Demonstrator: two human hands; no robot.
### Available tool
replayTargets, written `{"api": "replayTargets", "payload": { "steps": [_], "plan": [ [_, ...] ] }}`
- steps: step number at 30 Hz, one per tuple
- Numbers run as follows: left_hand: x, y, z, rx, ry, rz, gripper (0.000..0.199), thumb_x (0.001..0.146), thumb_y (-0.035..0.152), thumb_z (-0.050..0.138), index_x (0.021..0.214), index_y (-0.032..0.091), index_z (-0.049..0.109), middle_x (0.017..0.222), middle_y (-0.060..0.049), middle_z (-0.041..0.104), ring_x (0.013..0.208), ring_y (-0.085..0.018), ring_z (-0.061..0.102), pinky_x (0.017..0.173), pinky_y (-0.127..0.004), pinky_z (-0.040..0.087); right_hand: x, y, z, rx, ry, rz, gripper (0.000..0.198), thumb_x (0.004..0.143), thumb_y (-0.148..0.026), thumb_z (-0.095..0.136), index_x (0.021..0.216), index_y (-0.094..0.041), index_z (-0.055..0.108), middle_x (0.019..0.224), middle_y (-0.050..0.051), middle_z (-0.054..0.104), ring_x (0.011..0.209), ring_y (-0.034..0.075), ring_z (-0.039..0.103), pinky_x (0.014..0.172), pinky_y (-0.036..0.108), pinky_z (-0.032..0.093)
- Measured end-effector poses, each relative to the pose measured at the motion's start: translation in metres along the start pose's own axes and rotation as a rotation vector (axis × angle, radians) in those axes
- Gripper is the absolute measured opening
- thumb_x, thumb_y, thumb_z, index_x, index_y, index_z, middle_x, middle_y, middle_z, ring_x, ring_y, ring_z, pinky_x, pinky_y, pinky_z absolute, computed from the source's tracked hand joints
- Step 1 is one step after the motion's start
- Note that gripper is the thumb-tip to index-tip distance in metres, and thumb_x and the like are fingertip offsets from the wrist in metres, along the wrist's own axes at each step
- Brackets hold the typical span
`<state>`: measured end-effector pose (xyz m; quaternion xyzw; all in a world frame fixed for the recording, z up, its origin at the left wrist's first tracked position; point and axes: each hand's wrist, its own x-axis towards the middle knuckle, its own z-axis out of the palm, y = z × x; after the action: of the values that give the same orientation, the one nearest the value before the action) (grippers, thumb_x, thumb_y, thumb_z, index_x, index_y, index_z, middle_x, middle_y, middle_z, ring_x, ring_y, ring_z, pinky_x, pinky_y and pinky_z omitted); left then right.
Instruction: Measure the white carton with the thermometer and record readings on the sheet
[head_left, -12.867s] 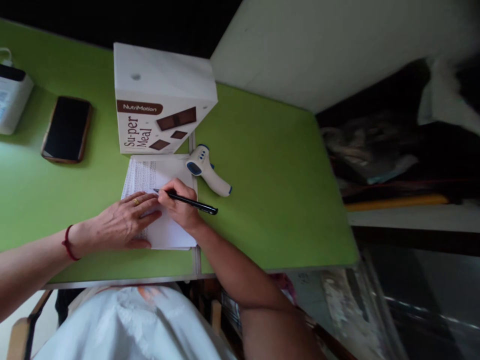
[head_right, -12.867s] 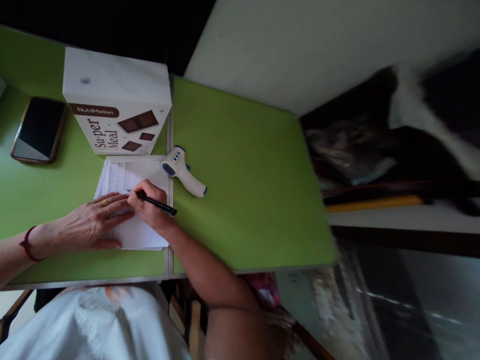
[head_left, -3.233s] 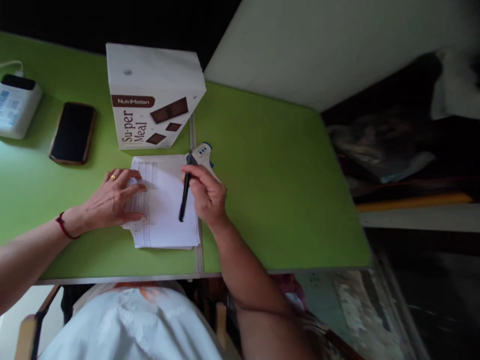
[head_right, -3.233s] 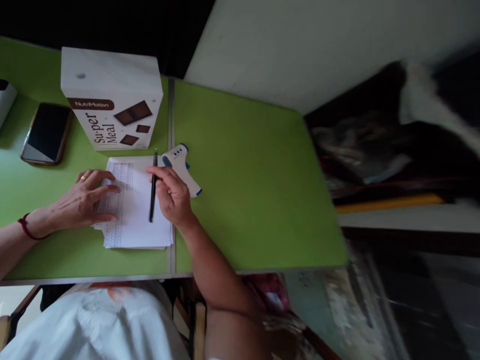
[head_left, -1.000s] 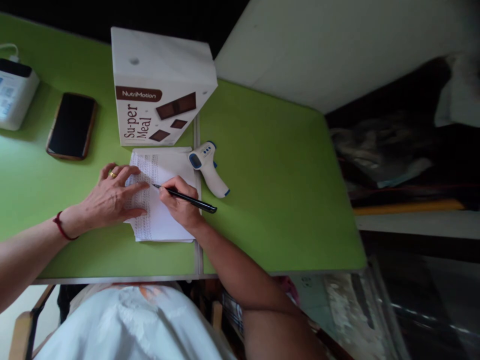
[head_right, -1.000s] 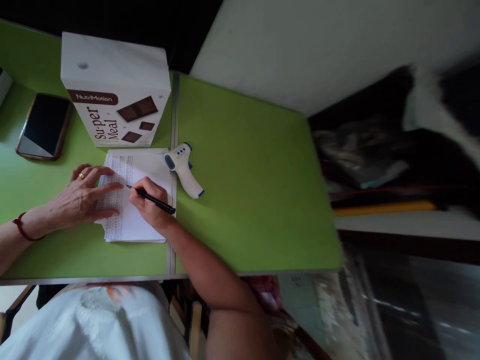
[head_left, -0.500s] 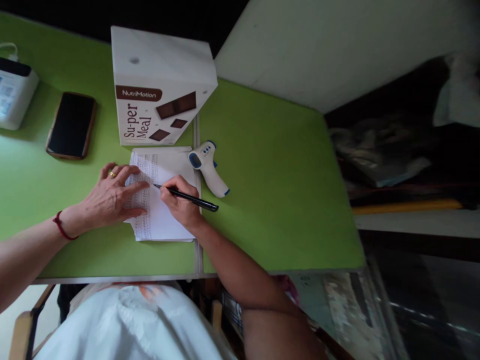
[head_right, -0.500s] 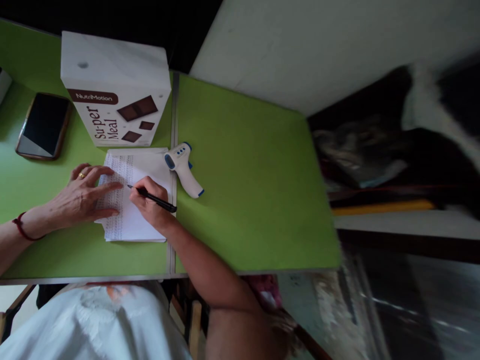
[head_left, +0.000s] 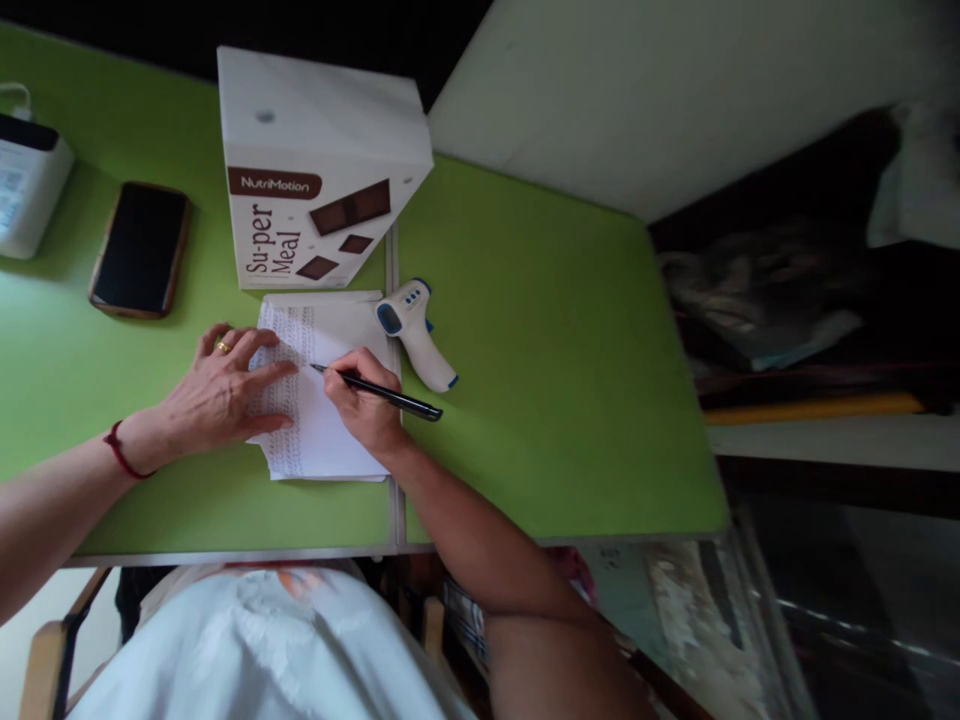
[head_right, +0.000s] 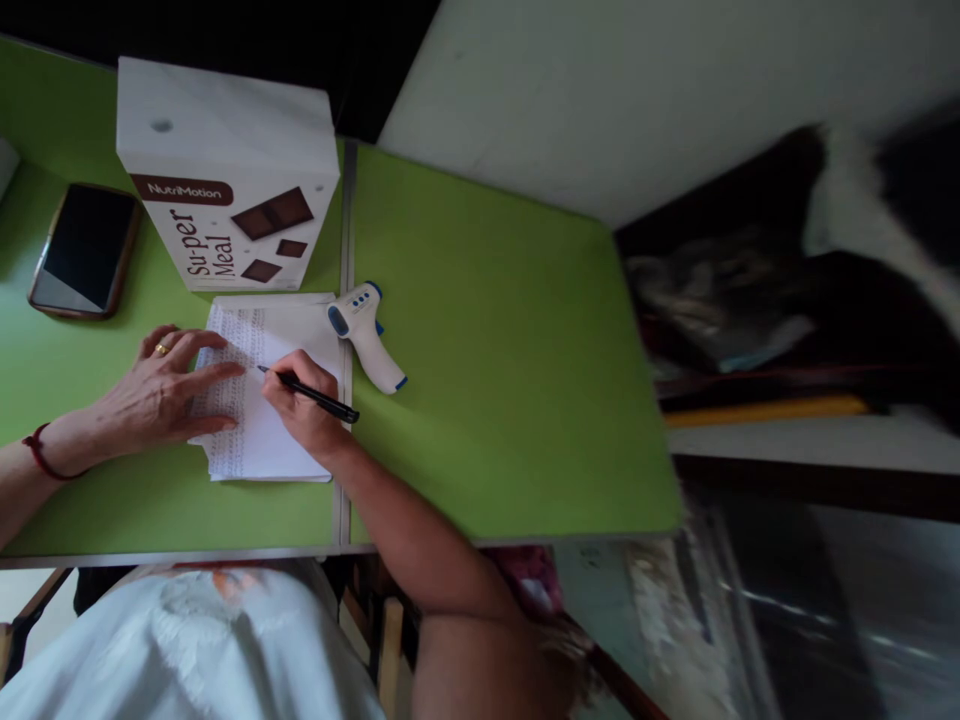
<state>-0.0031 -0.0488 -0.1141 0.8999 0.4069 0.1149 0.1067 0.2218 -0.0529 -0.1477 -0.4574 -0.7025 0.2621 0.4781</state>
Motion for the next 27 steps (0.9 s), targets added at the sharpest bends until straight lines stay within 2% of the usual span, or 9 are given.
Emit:
{"api": "replayTargets", "payload": {
  "steps": [11, 21, 27],
  "plan": [
    [-0.0002, -0.0008, 0.0001, 0.026, 0.007, 0.020, 0.050, 0.089, 0.051, 0.067, 0.131, 0.024, 0.066, 0.137, -0.020, 0.052, 0.121, -0.039, 0.052, 0.111, -0.063, 0.029, 0.0011, -0.0016, 0.0010, 0.002, 0.008, -0.025, 0.020, 0.092, -0.026, 0.057, 0.074, -0.018, 0.052, 0.062, -0.004, 0.053, 0.056, 0.008, 0.047, 0.056, 0.020, 0.040],
    [-0.0007, -0.0015, 0.0010, 0.034, 0.008, 0.016, 0.050, 0.090, 0.053, 0.064, 0.131, 0.025, 0.066, 0.138, -0.017, 0.051, 0.121, -0.038, 0.052, 0.111, -0.063, 0.030, 0.0005, -0.0002, -0.0002, -0.005, -0.007, -0.017, 0.021, 0.092, -0.029, 0.056, 0.074, -0.019, 0.052, 0.062, -0.003, 0.053, 0.056, 0.009, 0.048, 0.056, 0.020, 0.040],
    [-0.0007, -0.0020, 0.0009, 0.038, 0.012, 0.014, 0.050, 0.089, 0.053, 0.066, 0.130, 0.025, 0.067, 0.138, -0.017, 0.051, 0.119, -0.038, 0.052, 0.110, -0.063, 0.031, -0.0002, 0.0015, 0.0009, 0.003, 0.067, -0.005, 0.023, 0.092, -0.032, 0.055, 0.074, -0.019, 0.053, 0.061, -0.004, 0.052, 0.054, 0.009, 0.046, 0.054, 0.020, 0.039]
  ]
}}
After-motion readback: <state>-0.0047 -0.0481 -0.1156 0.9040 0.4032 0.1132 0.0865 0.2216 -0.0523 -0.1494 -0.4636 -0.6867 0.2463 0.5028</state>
